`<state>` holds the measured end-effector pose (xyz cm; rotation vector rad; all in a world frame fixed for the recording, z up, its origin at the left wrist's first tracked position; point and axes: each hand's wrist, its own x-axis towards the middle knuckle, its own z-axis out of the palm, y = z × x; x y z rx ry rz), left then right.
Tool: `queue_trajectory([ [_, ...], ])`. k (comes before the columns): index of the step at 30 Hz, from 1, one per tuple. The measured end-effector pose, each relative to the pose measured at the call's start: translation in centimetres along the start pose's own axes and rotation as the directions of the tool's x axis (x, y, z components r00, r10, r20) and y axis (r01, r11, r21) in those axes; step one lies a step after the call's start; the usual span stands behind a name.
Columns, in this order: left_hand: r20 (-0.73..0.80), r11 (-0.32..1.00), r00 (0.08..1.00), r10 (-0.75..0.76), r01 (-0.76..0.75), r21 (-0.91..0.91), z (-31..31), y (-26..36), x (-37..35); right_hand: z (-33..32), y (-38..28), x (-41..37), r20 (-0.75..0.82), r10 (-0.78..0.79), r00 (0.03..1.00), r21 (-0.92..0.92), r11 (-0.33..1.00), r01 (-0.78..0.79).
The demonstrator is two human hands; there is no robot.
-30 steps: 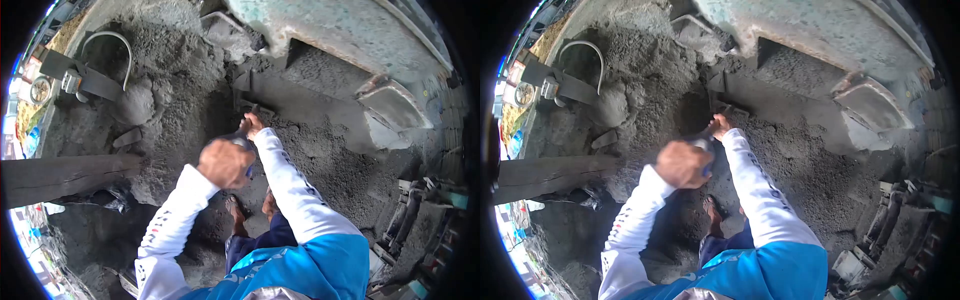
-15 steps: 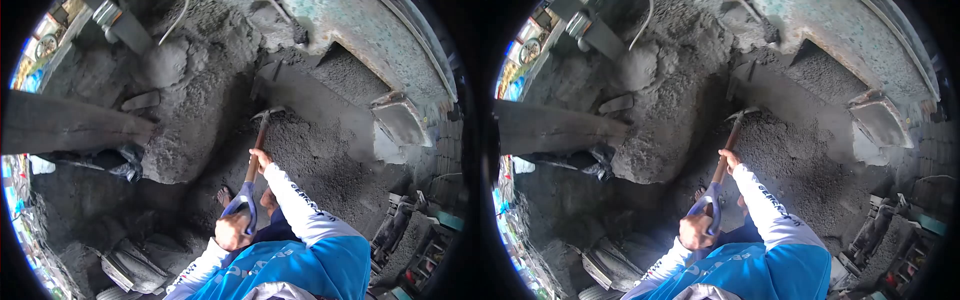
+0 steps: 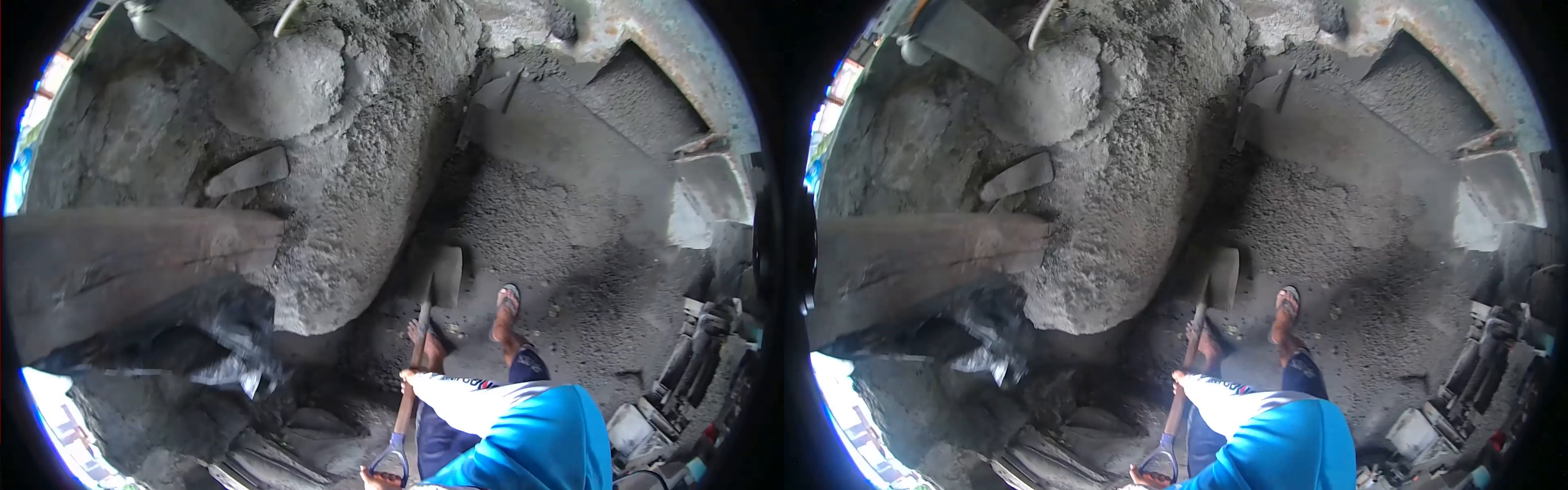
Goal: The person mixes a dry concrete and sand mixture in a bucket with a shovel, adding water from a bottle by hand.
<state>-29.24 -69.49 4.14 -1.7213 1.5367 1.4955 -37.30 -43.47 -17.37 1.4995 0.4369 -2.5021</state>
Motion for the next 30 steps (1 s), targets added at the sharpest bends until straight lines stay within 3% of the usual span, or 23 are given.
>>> queue_trajectory([
  [1, -0.010, 1.000, 1.000, 0.009, -0.010, -0.023, 1.9, -0.2, 1.7, 0.0, 0.2, 0.7, -0.057, 0.060, 0.997, -0.112, 0.992, -0.067],
  [3, -0.034, 0.997, 0.999, 0.010, -0.013, -0.078, 5.8, -1.4, 4.3, -2.9, -0.1, 6.1, -0.097, 0.122, 0.988, -0.160, 0.978, -0.137],
  [6, 0.009, 0.995, 0.995, -0.097, 0.097, -0.011, 16.1, -3.3, 7.7, -9.9, -7.2, 18.3, -0.062, 0.088, 0.994, -0.165, 0.981, -0.097],
  [7, 0.075, 0.999, 0.996, 0.043, -0.045, 0.028, 20.5, -5.1, 7.5, -12.0, -10.1, 21.3, -0.061, 0.051, 0.997, -0.150, 0.987, -0.060],
  [8, 0.069, 0.998, 0.997, 0.036, -0.032, -0.057, 25.6, -5.1, 3.2, -11.2, -15.0, 19.3, -0.269, 0.062, 0.961, -0.045, 0.996, -0.077],
  [9, 0.062, 0.989, 0.988, 0.142, -0.138, -0.056, 27.2, -5.7, 2.8, -10.5, -17.1, 18.2, -0.295, -0.007, 0.956, -0.039, 0.999, -0.005],
  [10, 0.083, 0.976, 0.973, 0.215, -0.211, -0.051, 27.2, -6.4, 3.0, -10.3, -17.5, 17.1, -0.318, -0.064, 0.946, -0.033, 0.998, 0.057],
  [11, 0.087, 0.979, 0.977, 0.195, -0.188, -0.082, 27.1, -6.6, 2.9, -10.1, -17.3, 16.6, -0.342, -0.102, 0.934, -0.052, 0.995, 0.090],
  [15, 0.081, 0.976, 0.973, 0.217, -0.216, -0.021, 23.8, -6.4, 2.7, -9.8, -14.5, 14.5, -0.249, -0.160, 0.955, 0.035, 0.984, 0.174],
  [16, 0.120, 0.951, 0.944, 0.307, -0.309, -0.005, 22.3, -6.5, 3.8, -9.4, -13.5, 13.8, -0.262, -0.159, 0.952, 0.038, 0.984, 0.175],
  [19, 0.188, 0.920, 0.906, 0.380, -0.390, 0.023, 18.3, -5.7, 5.2, -9.1, -11.3, 10.7, -0.299, -0.145, 0.943, 0.051, 0.985, 0.167],
  [22, 0.231, 0.971, 0.945, 0.232, -0.240, 0.009, 15.1, -4.1, 4.4, -8.4, -11.1, 3.3, -0.292, 0.012, 0.956, 0.228, 0.972, 0.058],
  [24, 0.314, 0.973, 0.928, 0.200, -0.226, 0.048, 12.9, -3.6, 4.4, -9.3, -10.7, -0.9, -0.274, 0.115, 0.955, 0.390, 0.921, 0.001],
  [26, 0.334, 0.951, 0.929, 0.160, -0.235, 0.200, 12.1, -3.3, 2.4, -11.7, -8.7, -2.6, -0.542, -0.155, 0.826, 0.254, 0.907, 0.337],
  [27, 0.303, 0.933, 0.942, 0.144, -0.232, 0.277, 12.5, -3.2, 0.5, -13.1, -8.3, -3.7, -0.511, -0.152, 0.846, 0.311, 0.885, 0.347],
  [30, 0.419, 0.866, 0.905, 0.073, -0.266, 0.423, 14.2, -3.6, -3.1, -20.4, -8.6, -8.5, -0.419, -0.168, 0.892, 0.463, 0.806, 0.369],
])
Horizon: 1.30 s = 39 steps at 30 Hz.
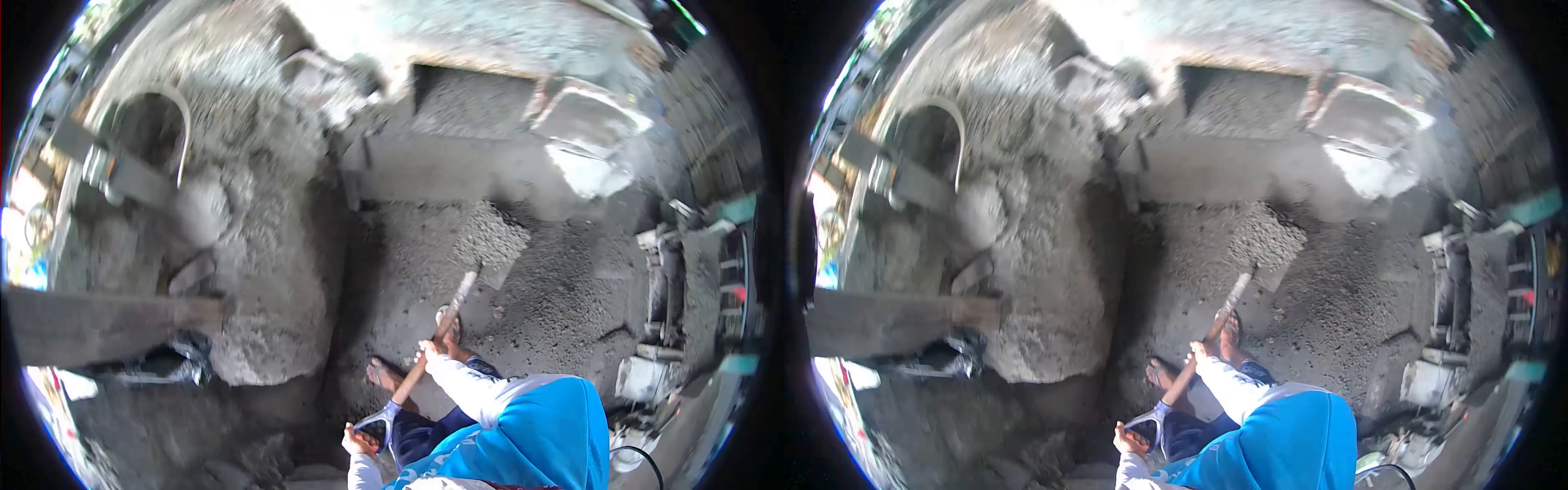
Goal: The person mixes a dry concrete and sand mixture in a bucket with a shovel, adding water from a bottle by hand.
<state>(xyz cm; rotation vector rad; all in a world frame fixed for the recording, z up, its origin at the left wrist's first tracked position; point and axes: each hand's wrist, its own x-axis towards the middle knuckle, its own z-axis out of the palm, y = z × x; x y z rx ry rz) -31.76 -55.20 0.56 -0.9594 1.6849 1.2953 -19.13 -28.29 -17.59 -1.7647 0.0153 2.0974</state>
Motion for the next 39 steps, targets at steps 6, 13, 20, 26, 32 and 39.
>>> queue_trajectory([
  [6, 0.415, 0.967, 0.905, -0.095, -0.015, 0.253, 15.9, 2.3, -2.4, -3.8, -21.1, -14.6, -0.195, -0.202, 0.960, 0.308, 0.916, 0.255],
  [13, 0.901, 0.771, 0.380, 0.207, -0.631, 0.089, 40.0, 6.9, -27.5, -10.2, -46.3, -31.9, -0.179, -0.745, 0.642, 0.649, 0.401, 0.646],
  [20, 0.613, -0.049, -0.768, 0.185, -0.630, -0.775, 49.6, 3.1, -48.9, -23.9, -59.4, -42.8, -0.254, -0.894, 0.369, 0.840, -0.016, 0.542],
  [26, 0.240, -0.100, -0.922, -0.303, -0.219, -0.970, 48.0, -4.1, -42.9, -31.3, -52.9, -40.4, -0.468, -0.794, 0.388, 0.601, 0.036, 0.798],
  [32, 0.835, 0.142, -0.550, 0.017, -0.826, -0.546, 36.4, 4.6, -29.8, -17.9, -44.3, -37.0, -0.065, -0.873, 0.484, 0.657, 0.328, 0.679],
  [39, 0.600, 0.966, 0.782, 0.169, -0.253, 0.058, 22.1, 8.8, -13.2, 0.0, -29.9, -16.0, 0.132, -0.494, 0.859, 0.410, 0.816, 0.407],
])
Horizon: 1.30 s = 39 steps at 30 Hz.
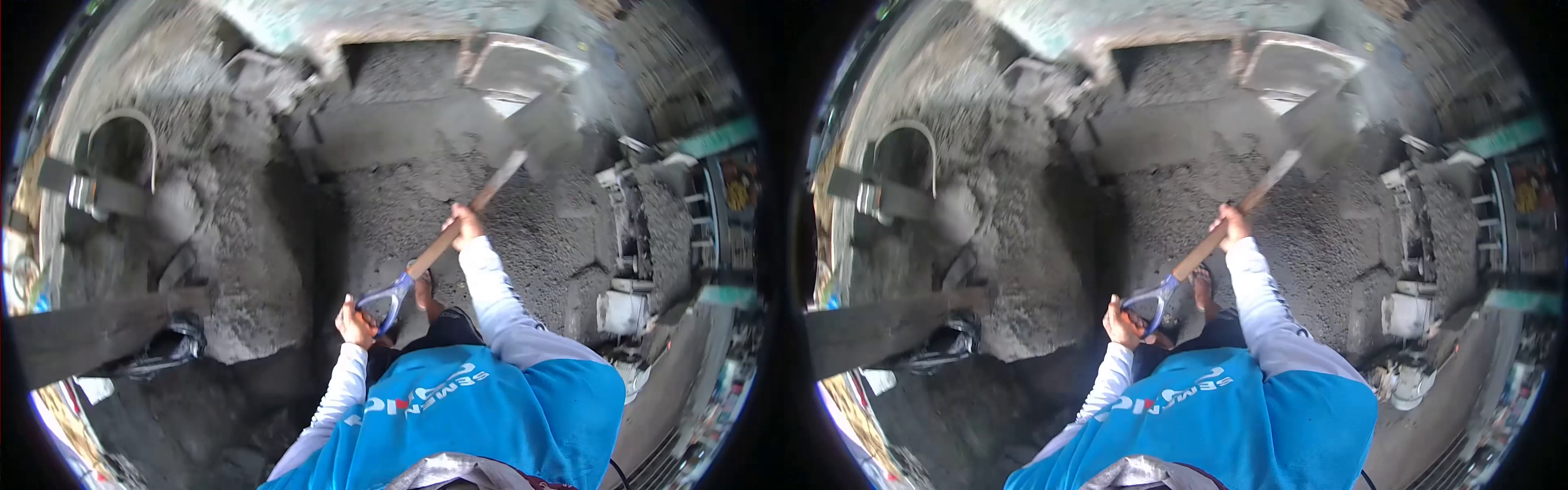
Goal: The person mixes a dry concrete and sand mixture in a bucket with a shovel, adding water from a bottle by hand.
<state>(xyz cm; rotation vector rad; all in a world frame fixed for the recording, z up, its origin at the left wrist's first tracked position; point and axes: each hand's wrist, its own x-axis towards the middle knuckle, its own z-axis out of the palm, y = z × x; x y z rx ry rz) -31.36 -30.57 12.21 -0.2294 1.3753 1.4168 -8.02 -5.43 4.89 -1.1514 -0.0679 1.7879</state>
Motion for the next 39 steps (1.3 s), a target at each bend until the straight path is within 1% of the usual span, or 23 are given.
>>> queue_trajectory([
  [2, -0.123, 0.975, 0.990, -0.066, 0.038, -0.218, -9.0, -3.7, 0.6, -1.3, 11.3, 2.2, -0.127, 0.223, 0.966, -0.151, 0.959, -0.241],
  [3, -0.453, 0.977, 0.881, -0.137, 0.045, -0.209, -10.8, -3.2, -1.5, -2.5, 17.7, 2.1, -0.144, 0.243, 0.959, -0.341, 0.898, -0.279],
  [4, -0.493, 0.975, 0.852, -0.175, 0.081, -0.205, -17.1, -5.4, -2.6, -3.0, 22.5, -0.4, -0.137, 0.317, 0.939, -0.382, 0.857, -0.345],
  [5, -0.504, 0.925, 0.820, -0.269, 0.075, -0.373, -22.6, -7.6, -4.6, -6.0, 29.3, -0.9, -0.184, 0.495, 0.849, -0.369, 0.766, -0.527],
  [7, -0.709, 0.908, 0.576, -0.407, 0.172, -0.382, -28.7, -8.8, -10.5, -8.6, 38.5, -7.1, -0.241, 0.590, 0.770, -0.409, 0.658, -0.632],
  [9, -0.762, 0.911, 0.502, -0.410, 0.185, -0.368, -34.7, -10.0, -17.2, -11.0, 46.7, -13.3, -0.182, 0.645, 0.742, -0.409, 0.636, -0.654],
  [10, -0.814, 0.915, 0.418, -0.403, 0.154, -0.373, -37.4, -11.1, -19.8, -12.2, 49.5, -14.9, -0.329, 0.818, 0.471, -0.362, 0.351, -0.863],
  [11, -0.856, 0.917, 0.329, -0.398, 0.124, -0.378, -38.9, -11.6, -20.8, -12.2, 51.9, -16.7, -0.441, 0.794, 0.418, -0.334, 0.287, -0.898],
  [13, -0.814, 0.852, 0.255, -0.522, 0.195, -0.485, -39.1, -9.5, -20.7, -14.8, 56.6, -17.4, -0.484, 0.806, 0.342, -0.282, 0.226, -0.932],
  [14, -0.844, 0.850, 0.158, -0.513, 0.229, -0.474, -36.3, -7.8, -18.3, -14.7, 57.0, -16.3, -0.487, 0.792, 0.367, -0.331, 0.221, -0.917],
  [16, -0.885, 0.949, 0.345, -0.314, 0.123, -0.289, -37.8, -10.7, -13.4, -14.2, 57.4, -10.8, -0.485, 0.763, 0.427, -0.435, 0.214, -0.875],
  [17, -0.770, 0.927, 0.530, -0.356, 0.098, -0.362, -37.3, -10.5, -8.6, -11.9, 55.4, -6.0, -0.483, 0.738, 0.472, -0.413, 0.284, -0.866],
  [18, -0.834, 0.991, 0.549, -0.050, -0.076, -0.109, -32.3, -10.1, -2.5, -9.3, 53.2, -1.2, -0.479, 0.710, 0.516, -0.391, 0.354, -0.850],
  [19, -0.807, 0.982, 0.578, -0.123, -0.047, -0.184, -30.2, -9.5, 2.7, -6.4, 50.7, 3.7, -0.474, 0.681, 0.558, -0.369, 0.421, -0.828],
  [20, -0.773, 0.967, 0.603, -0.196, -0.014, -0.256, -27.9, -8.7, 8.0, -14.3, 56.5, 13.5, -0.290, 0.699, 0.654, -0.467, 0.493, -0.734],
  [21, -0.781, 0.966, 0.593, -0.195, -0.022, -0.258, -25.3, -8.6, 11.5, -11.6, 52.4, 17.1, -0.347, 0.714, 0.607, -0.351, 0.502, -0.791],
  [22, -0.816, 0.993, 0.577, -0.017, -0.083, -0.080, -24.3, -9.0, 12.9, -11.5, 52.3, 17.9, -0.348, 0.645, 0.680, -0.388, 0.561, -0.731],
  [23, -0.814, 0.988, 0.581, -0.029, -0.106, -0.110, -24.2, -9.8, 13.1, -12.2, 53.1, 18.4, -0.348, 0.576, 0.740, -0.419, 0.610, -0.672],
  [25, -0.813, 0.982, 0.581, -0.035, -0.133, -0.137, -25.7, -10.4, 11.5, -9.4, 50.4, 14.5, -0.340, 0.517, 0.785, -0.447, 0.646, -0.619],
  [27, -0.772, 0.967, 0.615, -0.160, -0.058, -0.247, -26.5, -10.8, 9.2, -8.6, 48.8, 11.3, -0.327, 0.508, 0.796, -0.454, 0.655, -0.604],
  [31, -0.771, 0.969, 0.610, -0.184, -0.021, -0.247, -29.3, -11.5, 4.1, -9.4, 47.2, 5.9, -0.390, 0.516, 0.763, -0.430, 0.630, -0.646],
  [34, -0.707, 0.977, 0.685, -0.177, 0.037, -0.209, -31.2, -10.2, 0.8, -2.2, 37.9, -4.0, -0.387, 0.527, 0.757, -0.255, 0.728, -0.637],
  [39, -0.614, 0.971, 0.756, -0.226, 0.223, -0.083, -29.3, -6.8, -1.0, -9.8, 35.6, -3.7, -0.458, 0.415, 0.786, -0.157, 0.832, -0.531],
])
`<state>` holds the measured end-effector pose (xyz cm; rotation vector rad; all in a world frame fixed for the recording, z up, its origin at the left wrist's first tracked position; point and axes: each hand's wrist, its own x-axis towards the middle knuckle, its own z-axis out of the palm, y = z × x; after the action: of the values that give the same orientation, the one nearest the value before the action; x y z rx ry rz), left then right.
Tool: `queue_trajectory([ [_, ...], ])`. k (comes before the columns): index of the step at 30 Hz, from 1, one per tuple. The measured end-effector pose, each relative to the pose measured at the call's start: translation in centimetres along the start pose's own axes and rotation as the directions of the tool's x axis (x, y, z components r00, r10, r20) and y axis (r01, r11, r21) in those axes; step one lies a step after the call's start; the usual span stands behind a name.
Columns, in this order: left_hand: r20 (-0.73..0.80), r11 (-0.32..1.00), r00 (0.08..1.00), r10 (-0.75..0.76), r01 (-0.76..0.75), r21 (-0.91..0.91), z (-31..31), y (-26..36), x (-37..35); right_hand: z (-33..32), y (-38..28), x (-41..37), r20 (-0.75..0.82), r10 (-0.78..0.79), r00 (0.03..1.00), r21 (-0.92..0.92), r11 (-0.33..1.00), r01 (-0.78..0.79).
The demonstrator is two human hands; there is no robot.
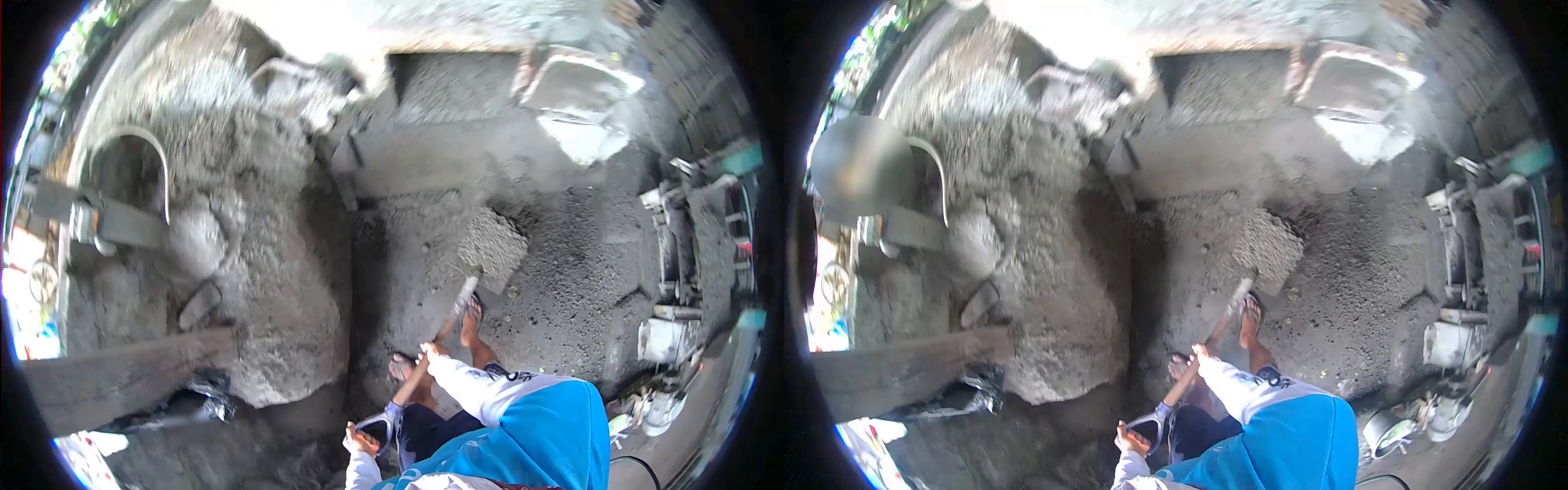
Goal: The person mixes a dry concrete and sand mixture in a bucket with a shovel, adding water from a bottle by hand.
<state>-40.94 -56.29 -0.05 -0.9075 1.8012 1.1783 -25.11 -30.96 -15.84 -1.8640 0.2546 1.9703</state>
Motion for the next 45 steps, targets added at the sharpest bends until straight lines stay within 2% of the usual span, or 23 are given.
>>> queue_trajectory([
  [4, 0.206, 0.994, 0.978, 0.011, -0.034, 0.106, 7.2, 0.9, -2.5, -6.8, -7.4, -0.2, 0.090, -0.109, 0.990, 0.304, 0.950, 0.077],
  [6, 0.265, 0.965, 0.962, -0.059, -0.012, 0.261, 12.9, 1.2, -4.1, -8.1, -14.6, -4.8, -0.119, -0.182, 0.976, 0.349, 0.913, 0.213],
  [8, 0.439, 0.939, 0.898, -0.010, -0.143, 0.314, 19.6, 0.9, -6.3, -12.0, -21.4, -3.5, 0.013, -0.294, 0.956, 0.441, 0.860, 0.258],
  [11, 0.676, 0.892, 0.732, 0.082, -0.356, 0.277, 31.1, 2.3, -16.8, -14.1, -33.9, -17.1, -0.071, -0.592, 0.803, 0.592, 0.623, 0.511],
  [12, 0.765, 0.857, 0.636, 0.104, -0.448, 0.256, 34.7, 2.8, -19.8, -15.4, -37.9, -20.8, 0.014, -0.680, 0.733, 0.672, 0.549, 0.497],
  [13, 0.828, 0.824, 0.526, 0.196, -0.545, 0.151, 38.0, 3.5, -25.8, -15.0, -41.9, -28.6, -0.140, -0.633, 0.761, 0.673, 0.503, 0.542],
  [14, 0.897, 0.745, 0.363, 0.254, -0.665, 0.058, 41.1, 4.2, -29.9, -17.0, -45.7, -29.7, 0.002, -0.777, 0.629, 0.742, 0.423, 0.520],
  [15, 0.929, 0.644, 0.146, 0.339, -0.757, -0.116, 43.7, 4.9, -34.8, -18.8, -49.6, -31.8, 0.073, -0.857, 0.510, 0.792, 0.361, 0.493],
  [16, 0.902, 0.576, -0.048, 0.429, -0.754, -0.314, 47.0, 5.3, -38.9, -20.1, -53.4, -35.2, 0.039, -0.869, 0.494, 0.840, 0.296, 0.455],
  [17, 0.805, 0.326, -0.304, 0.509, -0.797, -0.508, 46.8, 5.6, -47.9, -21.8, -57.3, -36.7, 0.034, -0.939, 0.342, 0.855, 0.205, 0.477],
  [18, 0.827, 0.392, -0.322, 0.460, -0.763, -0.515, 51.4, 6.5, -47.7, -23.5, -59.9, -40.6, -0.039, -0.940, 0.340, 0.894, 0.119, 0.431],
  [20, 0.743, 0.297, -0.554, 0.377, -0.687, -0.663, 51.5, 4.9, -57.6, -28.4, -63.4, -46.3, -0.097, -0.978, 0.183, 0.875, 0.004, 0.485],
  [22, 0.306, -0.217, -0.927, 0.218, -0.351, -0.911, 51.8, 2.3, -63.8, -34.1, -64.8, -48.8, -0.188, -0.973, 0.136, 0.895, -0.112, 0.432],
  [23, 0.207, -0.190, -0.971, 0.116, -0.227, -0.955, 51.6, 0.2, -65.5, -36.9, -64.4, -48.6, -0.227, -0.970, 0.089, 0.891, -0.169, 0.422],
  [26, -0.036, -0.226, -0.953, -0.300, 0.107, -0.968, 48.9, -5.3, -64.7, -43.9, -60.3, -44.9, -0.332, -0.938, 0.102, 0.809, -0.227, 0.542],
  [28, 0.155, -0.299, -0.784, -0.601, 0.042, -0.953, 48.3, -10.0, -57.9, -44.6, -55.2, -43.3, -0.396, -0.853, 0.341, 0.775, -0.111, 0.622],
  [30, 0.183, -0.286, -0.807, -0.561, -0.019, -0.958, 46.3, -12.4, -50.9, -44.0, -51.0, -39.6, -0.415, -0.798, 0.437, 0.698, 0.029, 0.715],
  [34, 0.276, -0.227, -0.792, -0.545, -0.177, -0.958, 43.7, -10.6, -38.0, -36.5, -43.4, -36.7, -0.532, -0.725, 0.437, 0.496, 0.151, 0.855],
  [37, 0.535, -0.312, -0.493, -0.686, -0.466, -0.828, 42.7, -7.3, -32.5, -28.3, -38.7, -37.9, -0.515, -0.825, 0.231, 0.414, -0.004, 0.910],
  [40, 0.800, -0.056, -0.312, -0.513, -0.918, -0.393, 41.5, -4.9, -29.6, -25.9, -36.6, -38.7, -0.450, -0.887, 0.105, 0.197, 0.015, 0.980],
  [42, 0.862, 0.100, -0.164, -0.480, -0.986, -0.132, 41.6, -2.9, -26.3, -24.5, -35.1, -40.5, -0.382, -0.920, 0.089, 0.047, 0.077, 0.996],
  [44, 0.902, 0.210, -0.106, -0.419, -0.977, -0.017, 38.9, 0.1, -28.9, -23.5, -33.3, -40.1, -0.301, -0.949, 0.089, -0.094, 0.123, 0.988],
  [45, 0.878, 0.231, -0.162, -0.451, -0.971, -0.060, 38.5, 1.3, -29.7, -23.0, -32.2, -39.2, -0.250, -0.962, 0.108, -0.135, 0.145, 0.980],
])
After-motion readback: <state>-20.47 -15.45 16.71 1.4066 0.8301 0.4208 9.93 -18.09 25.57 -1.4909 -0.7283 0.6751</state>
